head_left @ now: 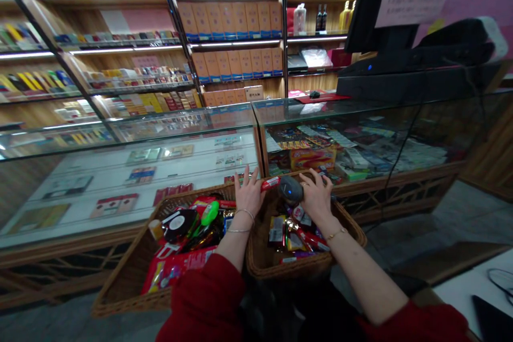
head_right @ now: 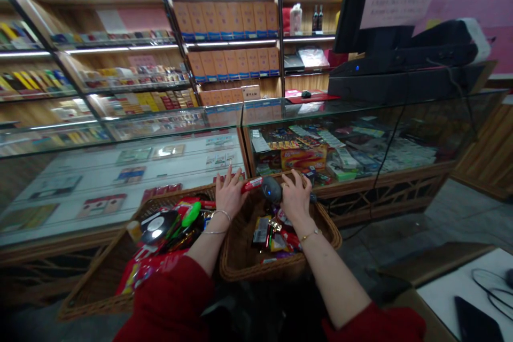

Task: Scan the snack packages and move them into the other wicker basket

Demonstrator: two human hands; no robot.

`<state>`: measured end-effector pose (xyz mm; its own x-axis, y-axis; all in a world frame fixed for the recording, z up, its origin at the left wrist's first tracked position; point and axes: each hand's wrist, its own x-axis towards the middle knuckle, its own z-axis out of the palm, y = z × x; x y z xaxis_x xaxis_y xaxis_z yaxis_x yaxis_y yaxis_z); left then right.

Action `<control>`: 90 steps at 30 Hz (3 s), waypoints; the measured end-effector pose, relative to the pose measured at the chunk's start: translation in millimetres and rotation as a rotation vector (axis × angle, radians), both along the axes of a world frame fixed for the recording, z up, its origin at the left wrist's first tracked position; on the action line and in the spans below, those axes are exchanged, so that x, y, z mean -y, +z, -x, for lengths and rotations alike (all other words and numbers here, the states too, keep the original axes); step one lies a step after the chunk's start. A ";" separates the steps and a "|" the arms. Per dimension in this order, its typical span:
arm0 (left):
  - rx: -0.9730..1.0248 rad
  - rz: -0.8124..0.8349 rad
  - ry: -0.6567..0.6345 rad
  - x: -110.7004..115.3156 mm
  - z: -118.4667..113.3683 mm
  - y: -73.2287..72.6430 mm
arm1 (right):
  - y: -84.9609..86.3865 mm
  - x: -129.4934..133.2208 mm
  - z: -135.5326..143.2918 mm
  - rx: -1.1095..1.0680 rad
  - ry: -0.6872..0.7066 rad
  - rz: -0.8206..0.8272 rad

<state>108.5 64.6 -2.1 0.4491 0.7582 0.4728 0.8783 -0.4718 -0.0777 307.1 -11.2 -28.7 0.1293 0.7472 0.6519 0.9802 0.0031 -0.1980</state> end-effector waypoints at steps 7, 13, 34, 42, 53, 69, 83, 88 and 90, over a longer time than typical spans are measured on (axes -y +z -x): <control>0.000 -0.025 0.006 1.3 0.5 -1.0 | -0.9 0.1 2.9 0.006 0.029 0.004; 0.009 -0.018 0.010 1.9 0.6 -0.2 | -3.0 -0.1 2.3 0.006 0.033 -0.004; 0.005 0.014 0.018 3.1 0.7 0.3 | -6.0 -0.7 0.1 -0.001 0.052 0.001; -0.016 -0.002 0.026 0.9 1.2 -2.6 | -6.0 -1.1 0.0 0.003 0.050 -0.003; -0.007 0.002 0.009 0.7 1.5 -3.6 | -4.2 0.8 1.0 -0.018 0.069 0.007; 0.032 -0.031 0.009 0.0 0.7 -5.5 | -6.0 -0.1 -0.2 0.001 0.069 0.008; 0.059 -0.034 0.054 1.7 3.6 -3.8 | -9.1 -2.6 -1.6 0.040 0.036 -0.038; 0.075 -0.031 0.069 3.9 5.6 -3.9 | -12.2 -3.1 -2.7 0.010 0.037 -0.045; 0.073 -0.035 0.070 5.5 5.8 -3.8 | -13.6 -4.0 -3.6 0.006 0.041 -0.051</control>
<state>102.7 59.1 -5.9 0.3590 0.7689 0.5291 0.9129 -0.4073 -0.0276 310.7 -7.2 -42.3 0.0953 0.7174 0.6901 0.9801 0.0535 -0.1910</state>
